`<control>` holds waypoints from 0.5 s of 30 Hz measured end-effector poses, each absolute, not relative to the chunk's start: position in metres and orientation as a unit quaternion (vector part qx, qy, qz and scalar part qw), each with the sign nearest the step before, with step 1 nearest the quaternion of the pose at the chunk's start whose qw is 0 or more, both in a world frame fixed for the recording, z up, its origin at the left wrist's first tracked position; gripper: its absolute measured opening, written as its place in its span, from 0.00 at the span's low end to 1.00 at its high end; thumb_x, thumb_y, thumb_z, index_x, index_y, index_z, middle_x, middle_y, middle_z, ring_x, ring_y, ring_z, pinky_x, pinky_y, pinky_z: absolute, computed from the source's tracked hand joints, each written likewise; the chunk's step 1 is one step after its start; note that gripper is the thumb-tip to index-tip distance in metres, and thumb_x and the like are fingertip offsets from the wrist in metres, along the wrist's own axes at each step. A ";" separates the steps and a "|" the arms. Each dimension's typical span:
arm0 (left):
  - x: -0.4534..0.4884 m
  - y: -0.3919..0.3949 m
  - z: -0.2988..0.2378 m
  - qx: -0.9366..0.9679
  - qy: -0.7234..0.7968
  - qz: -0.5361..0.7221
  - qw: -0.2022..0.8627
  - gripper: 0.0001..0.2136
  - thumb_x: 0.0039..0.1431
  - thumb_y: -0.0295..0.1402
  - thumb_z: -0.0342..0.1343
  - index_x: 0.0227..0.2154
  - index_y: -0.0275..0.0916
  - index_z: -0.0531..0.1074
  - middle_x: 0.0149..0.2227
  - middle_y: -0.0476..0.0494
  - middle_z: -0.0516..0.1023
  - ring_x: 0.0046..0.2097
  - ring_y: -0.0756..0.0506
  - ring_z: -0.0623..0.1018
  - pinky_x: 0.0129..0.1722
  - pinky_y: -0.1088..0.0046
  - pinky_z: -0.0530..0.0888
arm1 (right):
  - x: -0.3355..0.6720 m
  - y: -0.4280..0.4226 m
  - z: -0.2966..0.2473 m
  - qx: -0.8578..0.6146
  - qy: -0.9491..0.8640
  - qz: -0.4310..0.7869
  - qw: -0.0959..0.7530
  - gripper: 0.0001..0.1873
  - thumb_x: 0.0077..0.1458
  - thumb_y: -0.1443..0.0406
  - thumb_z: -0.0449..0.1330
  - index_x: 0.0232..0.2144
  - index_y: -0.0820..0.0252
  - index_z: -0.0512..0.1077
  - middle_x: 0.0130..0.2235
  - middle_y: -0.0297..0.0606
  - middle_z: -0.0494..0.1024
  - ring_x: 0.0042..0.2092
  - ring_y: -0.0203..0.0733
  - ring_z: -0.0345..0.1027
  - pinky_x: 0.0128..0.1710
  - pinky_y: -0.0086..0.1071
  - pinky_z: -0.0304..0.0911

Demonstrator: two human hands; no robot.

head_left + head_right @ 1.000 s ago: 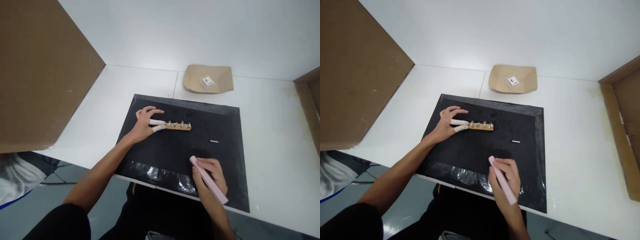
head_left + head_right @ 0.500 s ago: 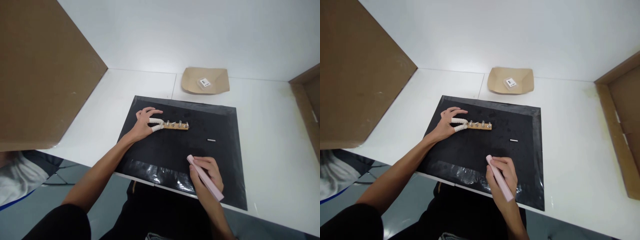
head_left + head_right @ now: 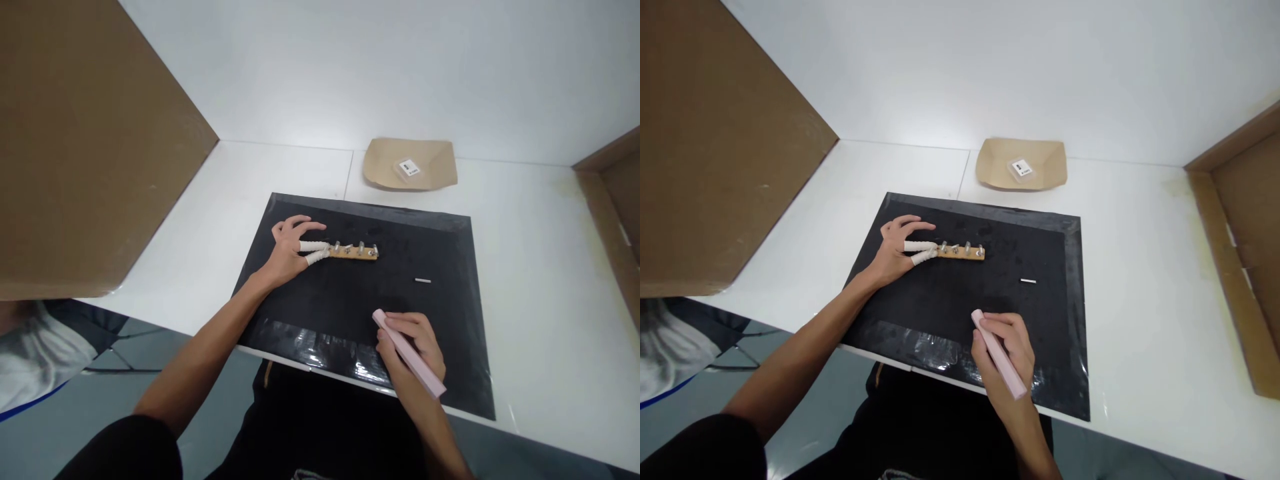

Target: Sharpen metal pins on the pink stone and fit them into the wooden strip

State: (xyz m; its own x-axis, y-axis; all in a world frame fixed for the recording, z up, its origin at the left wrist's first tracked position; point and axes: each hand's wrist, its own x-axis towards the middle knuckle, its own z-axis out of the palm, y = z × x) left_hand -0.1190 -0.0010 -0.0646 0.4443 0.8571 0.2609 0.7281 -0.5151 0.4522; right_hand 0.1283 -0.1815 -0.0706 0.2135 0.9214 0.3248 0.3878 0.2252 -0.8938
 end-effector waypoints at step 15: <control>-0.105 -0.070 -0.037 0.780 0.497 0.357 0.132 0.04 0.67 0.38 0.63 0.39 0.49 0.82 0.53 0.47 0.83 0.60 0.39 0.76 0.61 0.50 0.65 | 0.120 -0.174 -0.043 -0.542 -0.544 0.286 0.574 0.11 0.59 0.73 0.65 0.43 0.53 0.77 0.43 0.37 0.78 0.38 0.40 0.79 0.36 0.35 0.77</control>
